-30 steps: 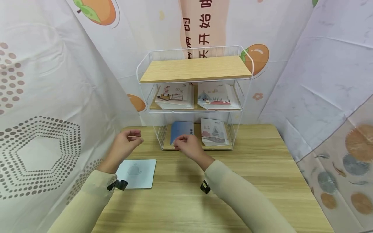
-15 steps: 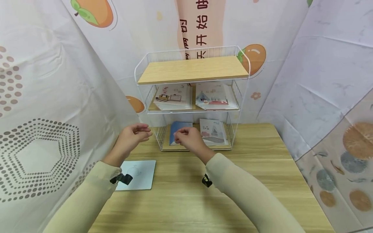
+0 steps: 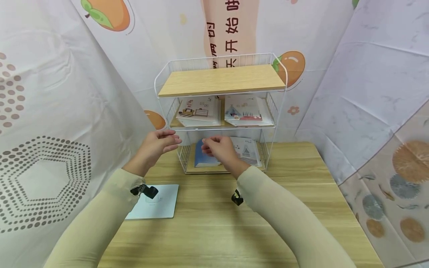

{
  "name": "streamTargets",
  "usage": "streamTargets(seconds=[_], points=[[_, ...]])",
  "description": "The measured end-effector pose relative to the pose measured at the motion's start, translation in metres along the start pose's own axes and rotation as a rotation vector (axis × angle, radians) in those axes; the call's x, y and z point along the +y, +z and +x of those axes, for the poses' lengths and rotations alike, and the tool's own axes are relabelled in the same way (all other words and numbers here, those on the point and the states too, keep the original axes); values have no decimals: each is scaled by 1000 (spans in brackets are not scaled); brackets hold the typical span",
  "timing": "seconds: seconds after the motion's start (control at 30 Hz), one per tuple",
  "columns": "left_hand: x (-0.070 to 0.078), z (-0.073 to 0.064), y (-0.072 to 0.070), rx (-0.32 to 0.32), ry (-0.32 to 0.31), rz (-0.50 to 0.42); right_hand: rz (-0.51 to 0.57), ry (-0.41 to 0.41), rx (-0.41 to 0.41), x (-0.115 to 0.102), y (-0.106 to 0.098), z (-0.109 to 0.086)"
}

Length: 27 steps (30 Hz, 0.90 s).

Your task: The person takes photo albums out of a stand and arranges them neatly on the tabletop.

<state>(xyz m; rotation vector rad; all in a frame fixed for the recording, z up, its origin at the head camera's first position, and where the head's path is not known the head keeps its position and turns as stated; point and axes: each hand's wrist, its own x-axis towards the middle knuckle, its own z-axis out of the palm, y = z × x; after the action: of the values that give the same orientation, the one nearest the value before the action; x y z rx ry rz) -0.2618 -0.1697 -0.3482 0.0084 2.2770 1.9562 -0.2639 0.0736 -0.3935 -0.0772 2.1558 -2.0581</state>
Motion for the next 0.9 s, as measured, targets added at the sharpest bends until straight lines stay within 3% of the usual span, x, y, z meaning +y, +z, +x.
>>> streamTargets(seconds=[0.23, 0.9], points=[[10, 7, 5, -12, -25, -63, -11, 10, 22, -16, -5, 4], [22, 28, 14, -14, -82, -213, 159, 128, 57, -36, -17, 16]])
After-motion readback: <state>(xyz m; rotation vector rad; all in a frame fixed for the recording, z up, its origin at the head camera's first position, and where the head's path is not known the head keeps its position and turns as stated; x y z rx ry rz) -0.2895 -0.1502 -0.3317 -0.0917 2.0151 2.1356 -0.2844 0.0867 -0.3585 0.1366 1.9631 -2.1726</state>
